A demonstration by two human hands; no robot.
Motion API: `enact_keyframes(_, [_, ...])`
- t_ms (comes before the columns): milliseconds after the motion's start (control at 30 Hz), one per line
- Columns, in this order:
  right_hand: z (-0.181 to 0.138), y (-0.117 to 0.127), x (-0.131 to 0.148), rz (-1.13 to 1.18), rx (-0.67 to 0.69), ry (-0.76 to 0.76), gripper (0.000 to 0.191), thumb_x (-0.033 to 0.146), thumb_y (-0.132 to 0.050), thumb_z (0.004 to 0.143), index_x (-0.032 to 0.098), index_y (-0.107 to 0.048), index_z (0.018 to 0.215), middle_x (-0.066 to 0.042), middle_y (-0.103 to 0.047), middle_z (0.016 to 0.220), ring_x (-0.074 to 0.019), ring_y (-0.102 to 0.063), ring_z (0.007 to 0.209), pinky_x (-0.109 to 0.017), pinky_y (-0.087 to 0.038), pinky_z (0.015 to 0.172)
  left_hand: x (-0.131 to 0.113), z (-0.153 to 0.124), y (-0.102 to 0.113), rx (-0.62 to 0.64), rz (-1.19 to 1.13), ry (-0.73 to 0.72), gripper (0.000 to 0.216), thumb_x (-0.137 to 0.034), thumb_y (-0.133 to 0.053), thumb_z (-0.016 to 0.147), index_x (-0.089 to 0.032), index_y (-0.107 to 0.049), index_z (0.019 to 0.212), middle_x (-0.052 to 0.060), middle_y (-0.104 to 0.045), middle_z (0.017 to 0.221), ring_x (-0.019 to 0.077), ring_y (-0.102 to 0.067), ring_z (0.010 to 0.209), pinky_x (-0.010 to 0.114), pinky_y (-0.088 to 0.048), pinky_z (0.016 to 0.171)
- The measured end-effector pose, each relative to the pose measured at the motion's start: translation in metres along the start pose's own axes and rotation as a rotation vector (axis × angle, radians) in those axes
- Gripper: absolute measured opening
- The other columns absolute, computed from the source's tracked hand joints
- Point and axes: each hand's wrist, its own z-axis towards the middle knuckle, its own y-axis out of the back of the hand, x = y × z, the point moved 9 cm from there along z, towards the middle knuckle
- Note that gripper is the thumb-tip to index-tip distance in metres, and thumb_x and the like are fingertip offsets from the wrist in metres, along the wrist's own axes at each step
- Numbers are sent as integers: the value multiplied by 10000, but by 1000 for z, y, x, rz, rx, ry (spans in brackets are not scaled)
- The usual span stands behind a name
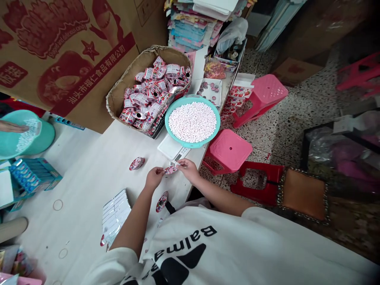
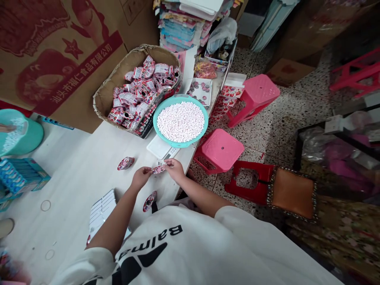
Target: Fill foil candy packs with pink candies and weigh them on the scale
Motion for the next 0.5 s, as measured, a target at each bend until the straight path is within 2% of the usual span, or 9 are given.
enact_keyframes(67, [-2, 12, 10, -13, 91, 7, 284, 349, -715, 675, 152, -694, 878, -29, -697, 792, -148, -614, 735, -297, -480, 741, -2, -15, -4, -32, -51, 6, 188, -309, -688, 733, -167, -681, 858, 87, -733, 873, 225, -678, 849, 374, -514, 851])
enact_keyframes(167, [-8, 22, 29, -63, 243, 17, 265, 325, -755, 640, 160, -714, 844, -23, -705, 773, -149, -611, 729, -300, -475, 734, -14, -39, -6, -83, -176, -10, 321, -433, -614, 807, -178, -676, 992, 106, -719, 1055, 245, -648, 1037, 399, -469, 969])
enact_keyframes(233, [-12, 23, 41, -101, 330, 29, 251, 300, -772, 631, 171, -724, 840, -19, -710, 771, -153, -612, 733, -301, -475, 737, -26, -53, -14, -31, -288, -23, 429, -504, -608, 807, -187, -657, 1093, 104, -705, 1130, 244, -639, 1075, 398, -478, 968])
enact_keyframes(300, [-16, 20, 51, -129, 396, 46, 239, 297, -771, 647, 183, -728, 852, -18, -717, 795, -156, -616, 752, -301, -475, 750, -38, -64, -28, 85, -396, -18, 512, -544, -659, 764, -186, -654, 1130, 110, -710, 1125, 250, -662, 1029, 407, -518, 907])
enact_keyframes(400, [-20, 11, 58, -147, 466, 64, 217, 307, -757, 667, 186, -724, 845, -20, -718, 803, -158, -619, 754, -299, -474, 743, -49, -75, -44, 221, -521, 19, 490, -578, -723, 698, -148, -710, 932, 119, -735, 956, 247, -690, 905, 423, -552, 847])
enact_keyframes(467, [-21, 4, 59, -148, 490, 69, 212, 314, -750, 670, 184, -717, 834, -23, -717, 800, -158, -616, 744, -299, -473, 734, -49, -77, -46, 234, -576, 43, 467, -583, -749, 670, -138, -701, 803, 103, -725, 848, 223, -683, 848, 424, -554, 856])
enact_keyframes(500, [-21, 2, 58, -145, 493, 69, 216, 321, -747, 672, 184, -713, 836, -24, -717, 803, -158, -615, 744, -299, -474, 734, -48, -77, -46, 226, -596, 52, 464, -577, -762, 658, -140, -699, 802, 93, -719, 837, 209, -676, 837, 420, -553, 863])
